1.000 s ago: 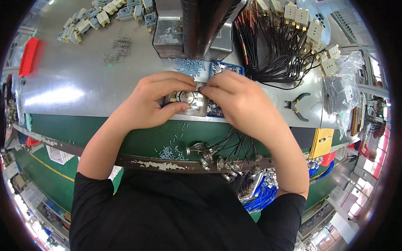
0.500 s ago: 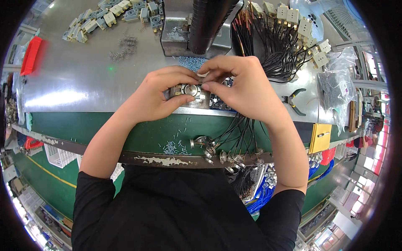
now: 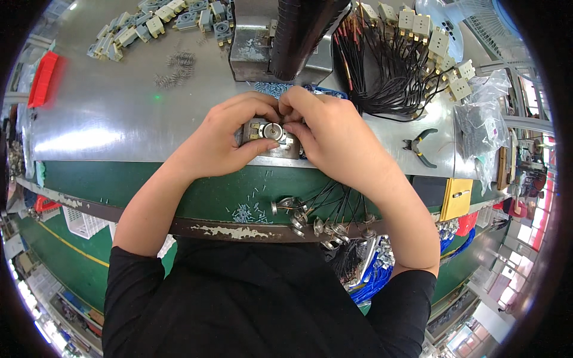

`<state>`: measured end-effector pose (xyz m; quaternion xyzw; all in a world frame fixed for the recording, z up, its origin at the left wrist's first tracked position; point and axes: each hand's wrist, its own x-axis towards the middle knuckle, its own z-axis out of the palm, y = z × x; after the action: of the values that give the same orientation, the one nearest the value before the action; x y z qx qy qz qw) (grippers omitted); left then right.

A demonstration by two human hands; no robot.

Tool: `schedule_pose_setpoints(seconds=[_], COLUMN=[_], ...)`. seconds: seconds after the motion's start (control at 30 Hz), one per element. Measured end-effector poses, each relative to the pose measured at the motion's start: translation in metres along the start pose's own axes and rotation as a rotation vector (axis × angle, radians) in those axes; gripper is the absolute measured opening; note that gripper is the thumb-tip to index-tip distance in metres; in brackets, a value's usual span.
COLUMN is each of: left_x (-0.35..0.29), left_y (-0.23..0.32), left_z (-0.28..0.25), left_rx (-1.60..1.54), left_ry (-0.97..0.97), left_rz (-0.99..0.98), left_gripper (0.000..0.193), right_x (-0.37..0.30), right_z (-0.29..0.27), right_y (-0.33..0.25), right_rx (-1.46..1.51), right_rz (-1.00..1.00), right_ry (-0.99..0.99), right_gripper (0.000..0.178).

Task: The person is using an electric screwdriver and their hands to assemble electronic components, attaching wires and small parts to a board.

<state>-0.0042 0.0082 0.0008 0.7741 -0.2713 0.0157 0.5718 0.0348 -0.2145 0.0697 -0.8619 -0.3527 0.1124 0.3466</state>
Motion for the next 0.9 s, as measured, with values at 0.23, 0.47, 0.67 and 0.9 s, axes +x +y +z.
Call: schedule_pose_setpoints(seconds=[0.23,0.47,0.67,0.9], left_x=[0.0,0.008,0.003,0.004], left_y=[0.0,0.0,-0.004,-0.001], left_z=[0.0,0.0,-0.005,-0.003], left_rx=[0.032,0.008,0.037,0.048], left_ry=[-0.03,-0.071,-0.063,-0.059], left_rz=[0.036,0.056,0.051,0.061], left_gripper=[0.034,0.032,0.033,0.032], right_x=[-0.008,0.026,0.07,0.085], right_z=[0.008,-0.033,-0.015,-0.031], right_y=[0.007,-0.004,-0.02,-0.027], right_rx=[-0.163,0.494,0.788,1.43], right_rz=[-0.048,-0.423,-0.135,-0.235], right_ry=[0.184,0.829,0.688,0.353], right_gripper=[0.035,0.064,0.087,0.089])
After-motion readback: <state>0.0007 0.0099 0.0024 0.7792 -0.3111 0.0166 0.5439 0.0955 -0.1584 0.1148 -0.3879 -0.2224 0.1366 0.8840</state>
